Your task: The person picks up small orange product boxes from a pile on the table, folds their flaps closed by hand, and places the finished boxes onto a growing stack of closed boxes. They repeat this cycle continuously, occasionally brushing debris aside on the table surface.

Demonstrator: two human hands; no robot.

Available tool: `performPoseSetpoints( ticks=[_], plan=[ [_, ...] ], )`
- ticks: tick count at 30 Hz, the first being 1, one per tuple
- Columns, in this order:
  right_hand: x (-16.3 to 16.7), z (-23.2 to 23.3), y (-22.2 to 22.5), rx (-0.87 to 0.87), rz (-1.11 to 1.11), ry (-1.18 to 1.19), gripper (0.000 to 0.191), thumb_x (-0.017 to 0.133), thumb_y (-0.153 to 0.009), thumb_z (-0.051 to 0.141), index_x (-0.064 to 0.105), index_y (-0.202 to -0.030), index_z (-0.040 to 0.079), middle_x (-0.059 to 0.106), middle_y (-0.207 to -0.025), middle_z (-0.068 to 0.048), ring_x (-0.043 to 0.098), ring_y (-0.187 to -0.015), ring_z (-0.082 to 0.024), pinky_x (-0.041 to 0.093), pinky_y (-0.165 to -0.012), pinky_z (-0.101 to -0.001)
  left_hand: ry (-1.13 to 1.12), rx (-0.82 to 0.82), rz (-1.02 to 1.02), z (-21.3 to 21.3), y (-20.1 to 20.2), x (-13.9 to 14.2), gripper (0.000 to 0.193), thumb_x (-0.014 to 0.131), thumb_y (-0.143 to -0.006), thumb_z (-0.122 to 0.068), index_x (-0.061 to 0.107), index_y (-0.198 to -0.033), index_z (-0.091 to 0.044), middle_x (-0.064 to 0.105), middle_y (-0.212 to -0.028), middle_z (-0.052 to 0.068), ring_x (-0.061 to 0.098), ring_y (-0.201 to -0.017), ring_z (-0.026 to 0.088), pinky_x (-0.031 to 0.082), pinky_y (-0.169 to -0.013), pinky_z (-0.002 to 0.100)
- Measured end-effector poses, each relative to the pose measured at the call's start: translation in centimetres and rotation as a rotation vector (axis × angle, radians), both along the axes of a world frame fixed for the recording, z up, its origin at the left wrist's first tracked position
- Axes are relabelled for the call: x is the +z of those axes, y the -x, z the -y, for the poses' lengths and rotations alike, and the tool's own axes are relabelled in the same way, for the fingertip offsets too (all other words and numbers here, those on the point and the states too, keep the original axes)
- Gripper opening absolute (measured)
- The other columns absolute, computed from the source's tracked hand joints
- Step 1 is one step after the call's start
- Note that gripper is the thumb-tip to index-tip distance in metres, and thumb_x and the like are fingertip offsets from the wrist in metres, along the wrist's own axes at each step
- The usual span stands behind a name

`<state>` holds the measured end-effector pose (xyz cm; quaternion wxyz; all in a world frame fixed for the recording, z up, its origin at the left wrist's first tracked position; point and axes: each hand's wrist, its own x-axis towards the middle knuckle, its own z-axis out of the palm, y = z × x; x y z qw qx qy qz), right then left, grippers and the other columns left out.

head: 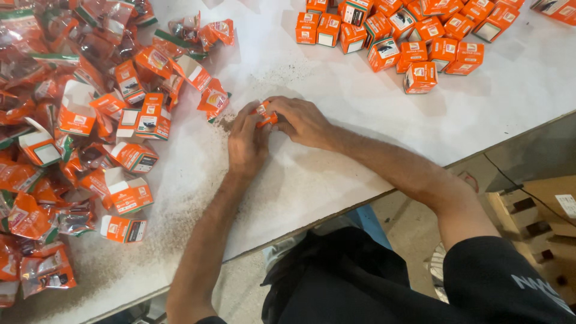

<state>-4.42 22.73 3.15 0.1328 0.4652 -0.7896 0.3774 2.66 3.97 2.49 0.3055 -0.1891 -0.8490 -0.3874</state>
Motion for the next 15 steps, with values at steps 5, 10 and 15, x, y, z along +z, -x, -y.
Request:
performPoseSetpoints(
  ticks=[5,10,15],
  plan=[
    [0.21,-0.03,-0.02,0.014,0.05,-0.015,0.047,0.078,-0.086,0.007,0.056,-0.127,0.011,0.064,-0.135,-0.012,0.061,-0.124,-0.035,0.049,-0.101,-0.0477,-0.021,0.005,0.001,-0.03,-0.14,-0.01,0.03,0.074,-0.092,0.001,0.058,-0.117,-0.001,0.058,-0.142,0.023,0.065,-0.122,0.041,0.06,-0.093,0.043],
    [0.41,0.16,0.11,0.016,0.062,-0.022,0.049,0.078,-0.086,0.009,0.054,-0.129,0.008,0.065,-0.129,-0.013,0.061,-0.121,-0.037,0.049,-0.101,-0.0483,-0.004,0.016,0.051,0.05,-0.49,0.12,0.04,0.073,-0.091,-0.001,0.053,-0.125,-0.001,0.055,-0.143,0.023,0.064,-0.122,0.041,0.059,-0.094,0.043],
    [0.3,0.25,0.16,0.018,0.08,-0.04,0.05,0.079,-0.086,0.011,0.053,-0.129,0.007,0.065,-0.124,-0.015,0.061,-0.119,-0.038,0.049,-0.1,-0.049,0.046,0.014,0.059,0.21,-0.6,0.19,0.045,0.073,-0.091,-0.002,0.05,-0.129,-0.002,0.053,-0.145,0.024,0.061,-0.126,0.042,0.057,-0.098,0.045]
  ],
)
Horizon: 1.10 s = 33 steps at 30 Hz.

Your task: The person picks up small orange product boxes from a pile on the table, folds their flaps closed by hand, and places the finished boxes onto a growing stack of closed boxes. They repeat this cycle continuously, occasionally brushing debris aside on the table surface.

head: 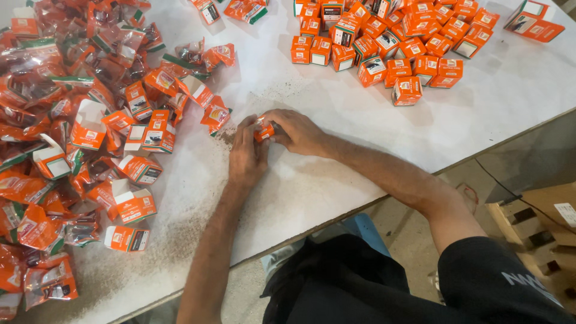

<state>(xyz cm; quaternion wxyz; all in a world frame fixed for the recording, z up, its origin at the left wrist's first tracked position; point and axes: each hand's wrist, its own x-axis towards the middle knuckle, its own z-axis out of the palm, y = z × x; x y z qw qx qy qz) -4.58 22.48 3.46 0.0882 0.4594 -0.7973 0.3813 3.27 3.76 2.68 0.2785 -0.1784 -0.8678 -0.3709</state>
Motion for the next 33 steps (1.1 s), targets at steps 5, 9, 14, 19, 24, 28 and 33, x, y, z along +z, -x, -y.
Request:
performPoseSetpoints(
  ticks=[5,9,14,19,24,28,33],
  plan=[
    [-0.1,0.0,0.1,-0.012,0.005,-0.016,0.051,0.079,-0.087,0.01,0.052,-0.13,0.007,0.065,-0.123,-0.015,0.06,-0.118,-0.039,0.048,-0.099,-0.0494,-0.001,-0.02,-0.031,0.2,0.1,0.1,0.047,0.072,-0.091,-0.001,0.049,-0.132,-0.001,0.053,-0.144,0.023,0.06,-0.128,0.042,0.056,-0.102,0.046],
    [-0.1,0.2,0.2,0.001,0.005,-0.006,0.05,0.079,-0.086,0.01,0.052,-0.129,0.008,0.065,-0.123,-0.014,0.061,-0.117,-0.038,0.049,-0.1,-0.0484,0.0,-0.017,0.042,0.5,0.1,0.2,0.049,0.073,-0.089,-0.002,0.049,-0.133,-0.001,0.052,-0.146,0.023,0.061,-0.126,0.042,0.056,-0.098,0.045],
    [-0.3,0.5,0.6,0.027,-0.007,0.016,0.049,0.081,-0.086,0.009,0.053,-0.126,0.01,0.064,-0.127,-0.012,0.061,-0.116,-0.036,0.049,-0.1,-0.047,0.026,-0.027,-0.001,0.9,0.2,0.5,0.053,0.073,-0.09,-0.002,0.048,-0.137,-0.001,0.051,-0.146,0.022,0.06,-0.126,0.043,0.055,-0.1,0.046],
    [-0.2,0.6,0.9,0.011,0.046,-0.002,0.05,0.081,-0.086,0.01,0.052,-0.128,0.011,0.063,-0.126,-0.01,0.062,-0.114,-0.033,0.051,-0.099,-0.0437,0.03,-0.022,0.03,1.2,0.5,0.6,0.053,0.074,-0.088,-0.004,0.049,-0.135,-0.001,0.05,-0.146,0.022,0.058,-0.126,0.043,0.053,-0.101,0.047],
    [-0.1,0.8,1.2,0.024,0.059,0.0,0.053,0.082,-0.086,0.01,0.052,-0.129,0.01,0.063,-0.128,-0.012,0.06,-0.119,-0.034,0.05,-0.101,-0.0441,0.037,-0.02,0.041,1.4,0.7,0.7,0.052,0.074,-0.088,-0.004,0.049,-0.134,-0.001,0.05,-0.146,0.021,0.056,-0.129,0.042,0.051,-0.104,0.048],
    [-0.1,0.8,1.2,0.025,0.051,0.002,0.053,0.082,-0.088,0.012,0.051,-0.13,0.009,0.062,-0.131,-0.013,0.059,-0.123,-0.035,0.05,-0.103,-0.0444,0.06,-0.016,0.04,1.5,0.7,0.9,0.053,0.075,-0.088,-0.005,0.049,-0.134,-0.001,0.049,-0.146,0.02,0.055,-0.129,0.042,0.05,-0.104,0.049],
    [0.1,0.8,1.1,0.036,0.047,-0.003,0.052,0.08,-0.089,0.011,0.05,-0.132,0.01,0.062,-0.132,-0.014,0.059,-0.125,-0.037,0.051,-0.103,-0.0444,0.071,-0.012,0.045,1.5,0.5,0.9,0.055,0.076,-0.087,-0.005,0.048,-0.134,-0.001,0.048,-0.147,0.02,0.055,-0.13,0.042,0.051,-0.103,0.048]
  ],
)
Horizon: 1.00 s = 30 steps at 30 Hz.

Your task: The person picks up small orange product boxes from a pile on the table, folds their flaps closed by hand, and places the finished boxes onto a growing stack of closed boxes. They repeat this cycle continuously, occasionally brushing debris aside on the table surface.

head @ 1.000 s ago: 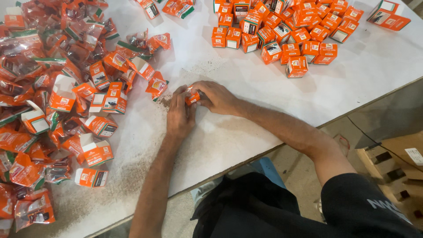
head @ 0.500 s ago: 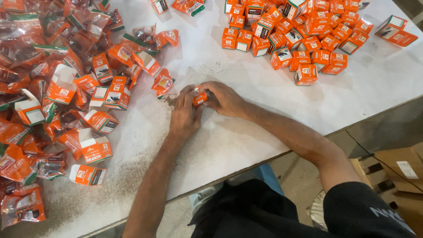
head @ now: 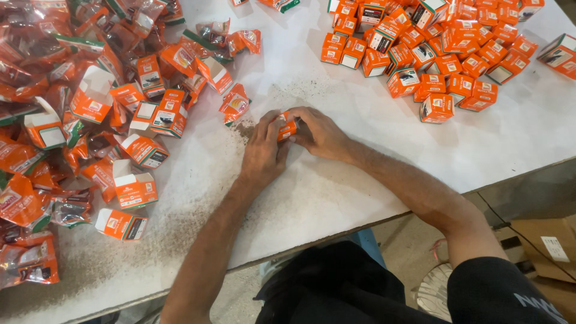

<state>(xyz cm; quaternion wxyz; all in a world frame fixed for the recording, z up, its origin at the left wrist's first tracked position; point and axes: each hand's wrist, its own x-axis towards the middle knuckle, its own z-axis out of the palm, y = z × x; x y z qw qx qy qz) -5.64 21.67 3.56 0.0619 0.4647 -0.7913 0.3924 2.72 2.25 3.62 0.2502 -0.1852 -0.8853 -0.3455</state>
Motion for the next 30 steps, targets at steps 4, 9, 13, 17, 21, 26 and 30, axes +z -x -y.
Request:
performPoseSetpoints(
  ticks=[4,9,13,17,21,26,30],
  plan=[
    [0.36,0.15,-0.11,-0.009,0.02,-0.019,0.055,0.081,-0.089,0.011,0.049,-0.134,0.009,0.062,-0.131,-0.014,0.06,-0.123,-0.037,0.051,-0.102,-0.0453,0.02,0.008,0.014,0.03,0.04,0.07,0.058,0.076,-0.084,-0.005,0.048,-0.134,-0.002,0.047,-0.147,0.02,0.053,-0.131,0.042,0.05,-0.105,0.049],
    [0.64,0.22,-0.21,-0.029,0.009,-0.048,0.064,0.081,-0.084,0.011,0.046,-0.138,0.009,0.061,-0.133,-0.015,0.058,-0.125,-0.039,0.049,-0.102,-0.0471,0.032,0.007,0.037,-0.12,0.08,0.26,0.057,0.077,-0.086,-0.006,0.047,-0.134,-0.002,0.045,-0.148,0.019,0.053,-0.132,0.04,0.05,-0.106,0.048],
    [0.5,0.17,-0.19,-0.012,-0.02,-0.058,0.065,0.082,-0.085,0.012,0.046,-0.139,0.01,0.059,-0.138,-0.015,0.055,-0.129,-0.04,0.047,-0.106,-0.0485,0.044,0.01,0.049,-0.16,0.02,0.3,0.057,0.077,-0.085,-0.005,0.048,-0.134,-0.002,0.045,-0.148,0.019,0.052,-0.133,0.04,0.05,-0.106,0.048],
    [0.22,0.16,-0.03,-0.002,-0.037,-0.055,0.065,0.082,-0.085,0.013,0.045,-0.139,0.009,0.058,-0.139,-0.015,0.054,-0.13,-0.04,0.046,-0.107,-0.0491,0.047,0.01,0.035,-0.11,0.02,0.18,0.057,0.077,-0.085,-0.005,0.048,-0.134,-0.001,0.045,-0.148,0.019,0.053,-0.133,0.04,0.05,-0.106,0.047],
    [0.13,0.14,-0.03,-0.003,-0.022,-0.047,0.063,0.081,-0.086,0.013,0.046,-0.139,0.009,0.059,-0.138,-0.014,0.055,-0.129,-0.039,0.046,-0.107,-0.0487,0.046,0.002,0.014,-0.15,-0.01,0.14,0.056,0.077,-0.087,-0.006,0.048,-0.135,-0.001,0.046,-0.148,0.02,0.054,-0.132,0.041,0.05,-0.106,0.048],
    [0.39,0.05,-0.53,-0.022,-0.05,0.016,0.054,0.078,-0.086,0.009,0.052,-0.133,0.011,0.063,-0.133,-0.012,0.06,-0.124,-0.037,0.05,-0.103,-0.0471,0.049,0.011,-0.002,-0.12,-0.25,0.42,0.053,0.077,-0.088,-0.006,0.05,-0.133,0.0,0.048,-0.146,0.02,0.056,-0.129,0.041,0.051,-0.104,0.048],
    [0.56,0.09,-0.71,-0.039,-0.078,0.024,0.04,0.081,-0.087,0.011,0.06,-0.121,0.011,0.067,-0.131,-0.012,0.063,-0.119,-0.037,0.051,-0.099,-0.047,0.01,0.023,0.009,-0.04,-0.34,0.41,0.045,0.071,-0.088,0.002,0.056,-0.131,-0.003,0.052,-0.146,0.018,0.06,-0.127,0.039,0.055,-0.1,0.046]
  ],
)
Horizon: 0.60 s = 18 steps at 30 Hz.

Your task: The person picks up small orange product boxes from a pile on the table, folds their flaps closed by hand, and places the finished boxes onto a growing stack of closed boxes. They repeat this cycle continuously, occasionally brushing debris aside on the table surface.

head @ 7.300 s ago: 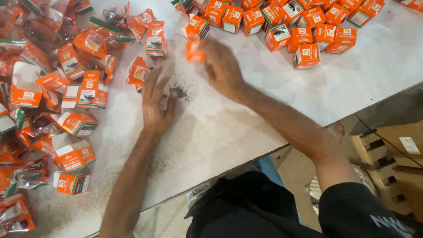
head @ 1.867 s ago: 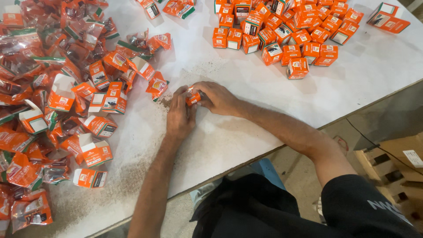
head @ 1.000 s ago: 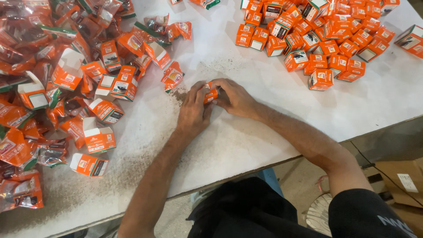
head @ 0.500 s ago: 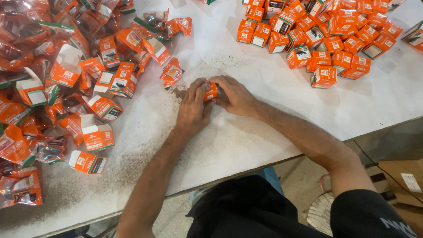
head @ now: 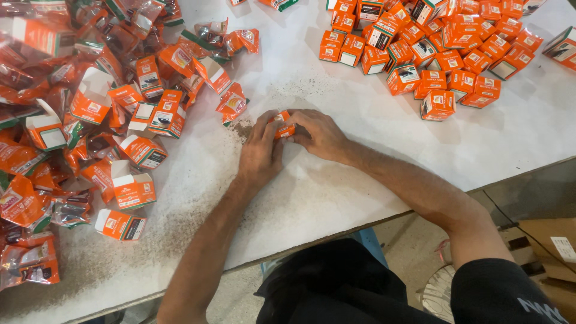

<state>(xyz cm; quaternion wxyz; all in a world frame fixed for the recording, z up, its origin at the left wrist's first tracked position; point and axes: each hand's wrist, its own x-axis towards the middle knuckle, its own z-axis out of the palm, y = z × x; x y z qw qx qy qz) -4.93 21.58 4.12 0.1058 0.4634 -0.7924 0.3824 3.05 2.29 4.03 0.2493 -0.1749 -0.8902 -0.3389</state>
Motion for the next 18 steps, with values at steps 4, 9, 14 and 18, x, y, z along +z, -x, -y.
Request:
performPoseSetpoints(
  ticks=[4,9,14,18],
  plan=[
    [-0.2,-0.02,0.23,0.004,0.038,0.024,0.032,0.081,-0.087,0.011,0.066,-0.115,0.011,0.068,-0.131,-0.011,0.065,-0.114,-0.036,0.053,-0.096,-0.0461,-0.048,-0.005,-0.051,-0.11,0.31,-0.47,0.038,0.07,-0.088,0.005,0.064,-0.124,-0.005,0.055,-0.146,0.018,0.06,-0.128,0.039,0.055,-0.101,0.046],
    [-0.57,-0.24,0.22,0.024,0.015,0.038,0.027,0.08,-0.088,0.01,0.067,-0.112,0.012,0.067,-0.133,-0.012,0.066,-0.114,-0.035,0.054,-0.095,-0.045,-0.043,0.001,-0.025,-0.25,0.56,-1.05,0.038,0.068,-0.086,0.008,0.066,-0.121,-0.004,0.054,-0.149,0.019,0.059,-0.131,0.04,0.055,-0.103,0.045],
    [-0.28,-0.26,0.22,0.003,-0.064,-0.044,0.04,0.08,-0.088,0.008,0.059,-0.122,0.009,0.066,-0.133,-0.014,0.063,-0.118,-0.037,0.051,-0.099,-0.0473,-0.016,-0.007,-0.04,-0.16,0.67,-0.98,0.041,0.067,-0.086,0.008,0.061,-0.125,-0.002,0.053,-0.149,0.021,0.058,-0.132,0.041,0.053,-0.105,0.047],
    [-0.07,-0.16,0.13,-0.001,0.012,-0.036,0.068,0.08,-0.088,0.014,0.045,-0.145,0.005,0.062,-0.127,-0.016,0.061,-0.117,-0.038,0.049,-0.101,-0.0487,0.027,-0.006,-0.031,-0.27,0.69,-0.74,0.051,0.068,-0.085,0.007,0.052,-0.134,0.001,0.051,-0.149,0.022,0.056,-0.132,0.043,0.052,-0.105,0.048]
  ],
)
